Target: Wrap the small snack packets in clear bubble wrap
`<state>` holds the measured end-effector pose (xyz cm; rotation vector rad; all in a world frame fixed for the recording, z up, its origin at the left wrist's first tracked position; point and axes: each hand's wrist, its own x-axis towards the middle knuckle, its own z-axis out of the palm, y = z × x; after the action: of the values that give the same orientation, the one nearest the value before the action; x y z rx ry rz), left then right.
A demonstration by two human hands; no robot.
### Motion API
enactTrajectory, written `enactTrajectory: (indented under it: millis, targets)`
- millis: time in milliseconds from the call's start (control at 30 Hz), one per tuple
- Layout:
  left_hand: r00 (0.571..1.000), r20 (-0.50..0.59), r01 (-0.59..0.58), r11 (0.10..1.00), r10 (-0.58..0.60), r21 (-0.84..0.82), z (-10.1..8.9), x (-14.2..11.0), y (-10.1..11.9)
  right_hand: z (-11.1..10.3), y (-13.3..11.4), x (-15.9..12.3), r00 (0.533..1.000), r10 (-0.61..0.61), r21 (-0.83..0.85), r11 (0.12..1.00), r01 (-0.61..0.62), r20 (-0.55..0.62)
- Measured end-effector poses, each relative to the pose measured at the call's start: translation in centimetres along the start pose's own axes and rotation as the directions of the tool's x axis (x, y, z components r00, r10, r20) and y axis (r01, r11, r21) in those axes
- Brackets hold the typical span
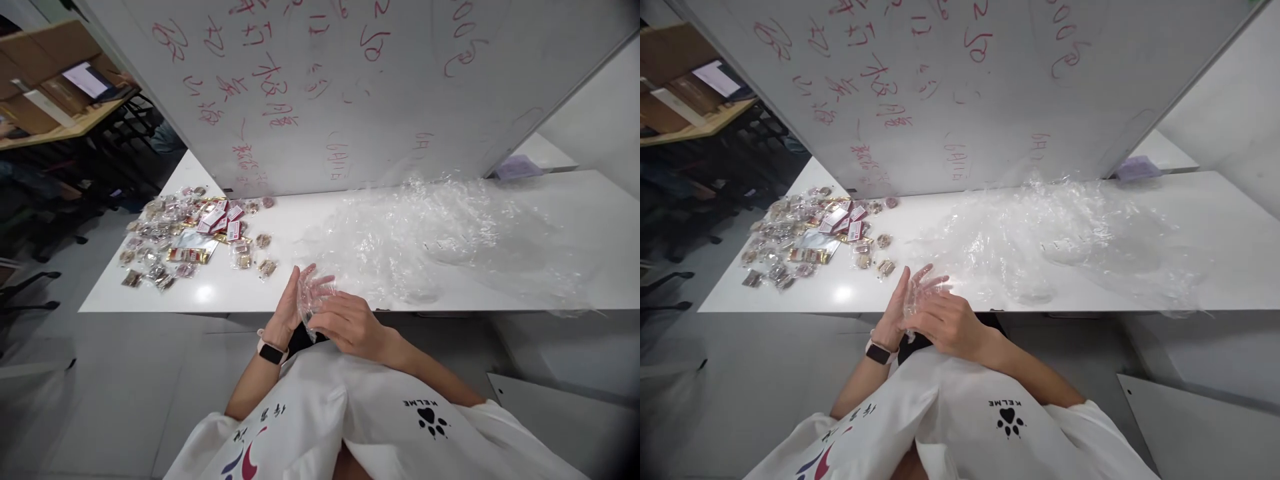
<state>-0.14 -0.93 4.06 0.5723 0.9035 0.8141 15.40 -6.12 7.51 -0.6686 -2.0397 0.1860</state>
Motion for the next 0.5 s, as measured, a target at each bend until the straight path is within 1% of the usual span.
enactTrajectory:
  millis: [33,67,100,167,200,233,267,300,333,367,400,433,467,500]
  targets:
    - [1.0,-0.015,-0.025,1.0,0.024,-0.012,-0.7,0.2,0.5,0.3,0.0,-0.8,0.993,0.079,0.065,0.994,-0.085,0.088]
    - [0.996,-0.055,-0.071,0.997,0.071,0.001,-1.4,0.4,0.8,0.3,0.2,-1.7,0.967,0.173,0.103,0.976,-0.194,0.185]
    - [0.986,-0.108,-0.128,0.991,0.13,0.026,-2.1,0.7,1.0,0.0,0.5,-2.6,0.922,0.266,0.111,0.945,-0.307,0.282]
    - [0.945,-0.204,-0.234,0.964,0.256,0.126,-3.2,1.3,0.8,-1.6,1.0,-4.2,0.792,0.415,0.067,0.868,-0.493,0.448]
    - [0.925,-0.23,-0.265,0.947,0.303,0.182,-3.5,1.6,0.6,-2.6,1.2,-4.7,0.73,0.465,0.044,0.829,-0.558,0.501]
    - [0.911,-0.236,-0.284,0.93,0.338,0.235,-3.6,1.8,0.2,-3.6,1.4,-4.9,0.684,0.502,0.033,0.794,-0.607,0.529]
    - [0.905,-0.227,-0.291,0.913,0.36,0.286,-3.7,2.0,-0.2,-4.6,1.7,-4.7,0.665,0.533,0.029,0.768,-0.639,0.524]
    - [0.904,-0.213,-0.29,0.896,0.372,0.335,-3.6,2.2,-0.6,-5.3,2.0,-4.1,0.669,0.569,0.019,0.755,-0.656,0.478]
    - [0.906,-0.193,-0.285,0.879,0.377,0.382,-3.5,2.3,-1.0,-5.6,2.5,-3.3,0.689,0.609,-0.011,0.752,-0.659,0.394]
    - [0.909,-0.173,-0.279,0.861,0.38,0.424,-3.4,2.4,-1.3,-5.5,3.1,-2.2,0.712,0.636,-0.067,0.758,-0.649,0.297]
    - [0.909,-0.157,-0.277,0.842,0.386,0.464,-3.3,2.4,-1.5,-5.0,4.0,-0.9,0.736,0.642,-0.14,0.766,-0.628,0.215]
    - [0.907,-0.149,-0.277,0.823,0.395,0.497,-3.2,2.5,-1.7,-4.0,5.1,0.4,0.755,0.633,-0.217,0.771,-0.598,0.169]
    - [0.901,-0.15,-0.278,0.808,0.407,0.519,-3.2,2.5,-1.8,-2.8,6.3,1.8,0.767,0.616,-0.272,0.78,-0.563,0.178]
    - [0.896,-0.158,-0.277,0.8,0.416,0.532,-3.3,2.6,-1.8,-1.6,7.6,2.9,0.772,0.597,-0.293,0.794,-0.532,0.219]
